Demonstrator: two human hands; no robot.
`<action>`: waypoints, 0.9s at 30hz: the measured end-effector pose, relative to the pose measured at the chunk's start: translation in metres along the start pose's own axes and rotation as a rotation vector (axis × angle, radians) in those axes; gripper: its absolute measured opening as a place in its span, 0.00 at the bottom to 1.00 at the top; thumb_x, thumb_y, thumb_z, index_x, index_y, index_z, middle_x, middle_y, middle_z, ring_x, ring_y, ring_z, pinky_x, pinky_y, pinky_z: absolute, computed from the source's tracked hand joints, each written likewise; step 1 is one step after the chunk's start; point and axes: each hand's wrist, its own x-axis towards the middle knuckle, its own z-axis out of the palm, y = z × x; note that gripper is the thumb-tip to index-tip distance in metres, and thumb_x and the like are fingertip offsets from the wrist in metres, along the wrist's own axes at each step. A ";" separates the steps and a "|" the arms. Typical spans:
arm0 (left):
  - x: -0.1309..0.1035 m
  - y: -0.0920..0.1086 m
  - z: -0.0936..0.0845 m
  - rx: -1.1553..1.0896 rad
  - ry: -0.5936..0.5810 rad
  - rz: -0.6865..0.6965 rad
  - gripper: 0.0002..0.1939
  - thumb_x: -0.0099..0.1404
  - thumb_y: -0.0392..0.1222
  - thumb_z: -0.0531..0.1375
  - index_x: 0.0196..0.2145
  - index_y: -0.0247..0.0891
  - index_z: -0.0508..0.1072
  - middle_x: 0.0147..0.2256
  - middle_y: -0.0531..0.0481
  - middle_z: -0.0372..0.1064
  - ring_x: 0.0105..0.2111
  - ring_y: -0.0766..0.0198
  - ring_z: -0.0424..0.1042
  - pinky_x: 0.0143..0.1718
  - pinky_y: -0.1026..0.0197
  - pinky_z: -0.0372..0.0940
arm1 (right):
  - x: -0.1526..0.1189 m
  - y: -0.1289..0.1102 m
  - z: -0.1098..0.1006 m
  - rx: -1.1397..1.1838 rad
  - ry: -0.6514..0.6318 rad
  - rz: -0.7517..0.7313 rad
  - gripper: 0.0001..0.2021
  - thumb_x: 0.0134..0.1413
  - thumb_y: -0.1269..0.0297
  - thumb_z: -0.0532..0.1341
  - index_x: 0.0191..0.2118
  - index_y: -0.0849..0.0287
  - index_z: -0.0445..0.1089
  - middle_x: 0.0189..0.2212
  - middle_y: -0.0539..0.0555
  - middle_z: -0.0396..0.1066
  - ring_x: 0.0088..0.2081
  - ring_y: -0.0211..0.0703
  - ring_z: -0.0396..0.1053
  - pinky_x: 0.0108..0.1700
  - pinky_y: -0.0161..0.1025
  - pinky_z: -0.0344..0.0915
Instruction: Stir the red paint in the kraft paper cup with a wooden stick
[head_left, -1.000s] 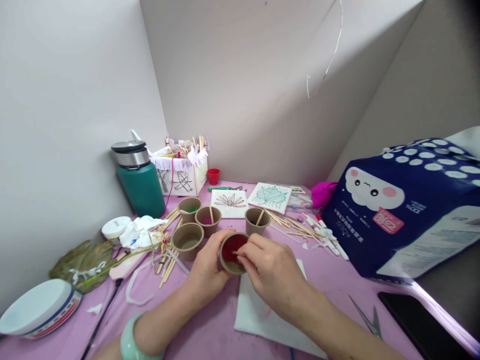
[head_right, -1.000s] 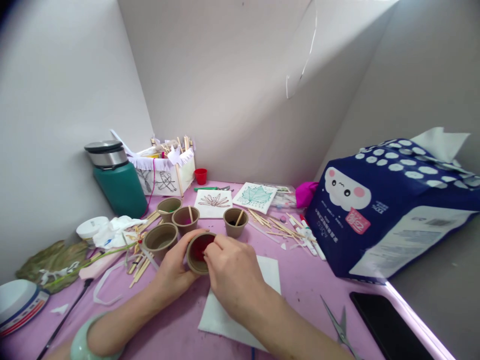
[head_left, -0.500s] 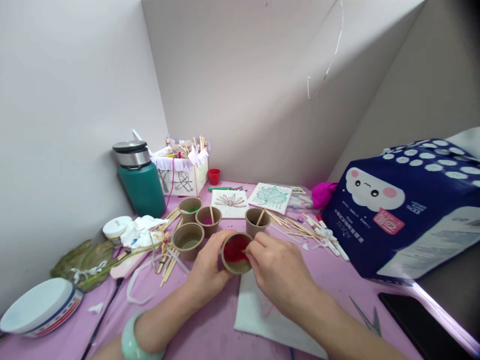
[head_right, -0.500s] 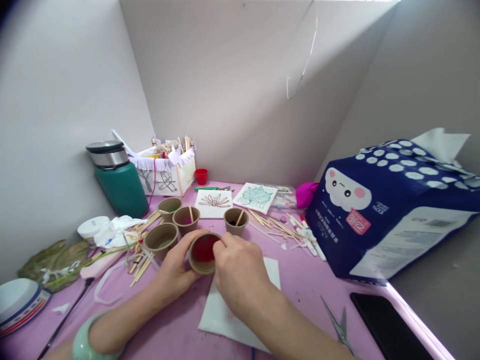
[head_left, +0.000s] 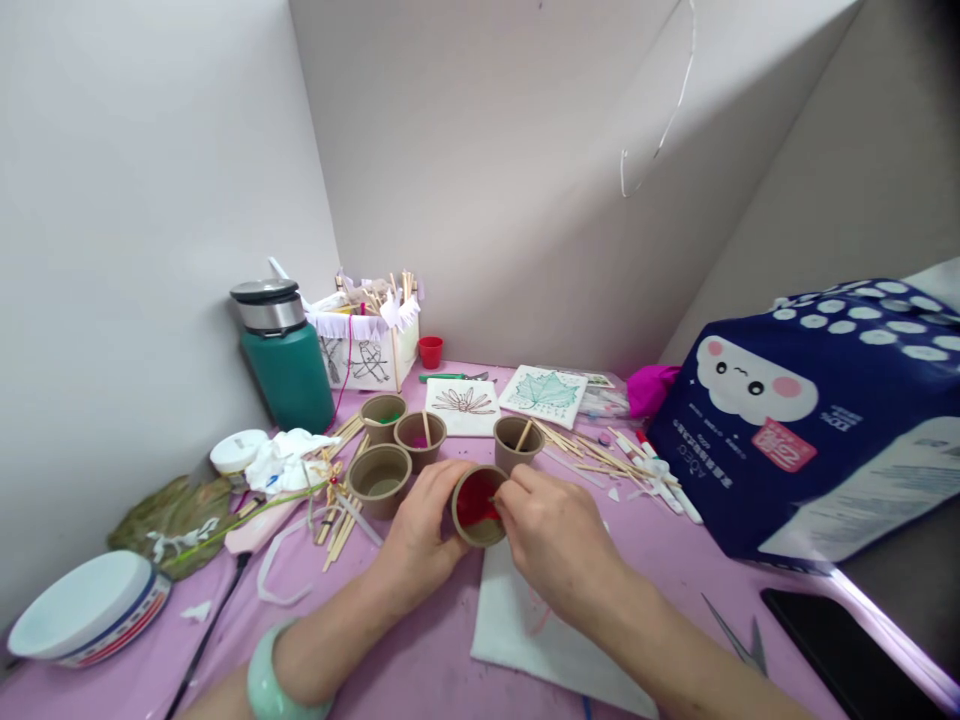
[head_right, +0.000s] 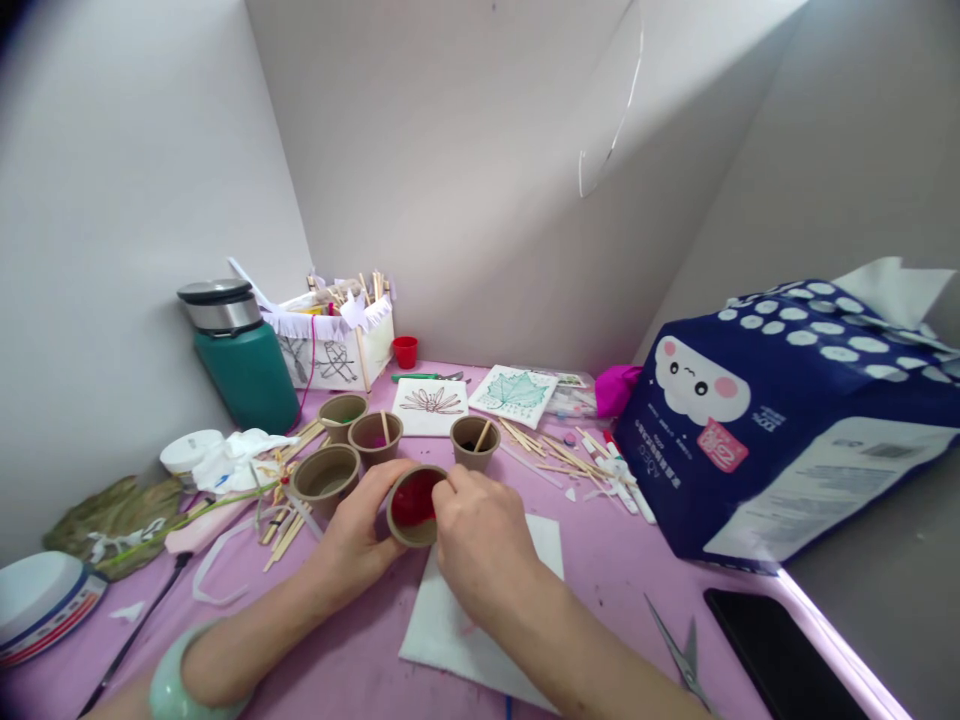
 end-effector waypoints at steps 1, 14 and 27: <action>0.000 0.000 0.000 0.005 0.004 0.005 0.24 0.59 0.33 0.60 0.53 0.42 0.61 0.51 0.44 0.64 0.52 0.55 0.63 0.54 0.49 0.62 | 0.000 -0.001 0.000 0.056 -0.014 -0.018 0.08 0.53 0.75 0.55 0.26 0.61 0.68 0.26 0.51 0.68 0.26 0.37 0.62 0.27 0.37 0.50; -0.002 -0.003 0.000 0.040 0.000 0.002 0.26 0.58 0.33 0.60 0.53 0.41 0.61 0.51 0.43 0.64 0.53 0.55 0.63 0.54 0.49 0.62 | 0.002 0.001 0.005 0.084 -0.045 -0.049 0.07 0.52 0.77 0.56 0.28 0.61 0.69 0.27 0.51 0.67 0.27 0.37 0.62 0.28 0.35 0.52; -0.001 -0.003 -0.001 0.066 0.028 0.011 0.25 0.58 0.32 0.59 0.53 0.41 0.61 0.51 0.44 0.64 0.53 0.56 0.62 0.54 0.50 0.61 | 0.000 0.000 0.006 0.050 0.005 -0.037 0.09 0.54 0.75 0.54 0.27 0.61 0.70 0.26 0.52 0.66 0.26 0.37 0.61 0.28 0.36 0.51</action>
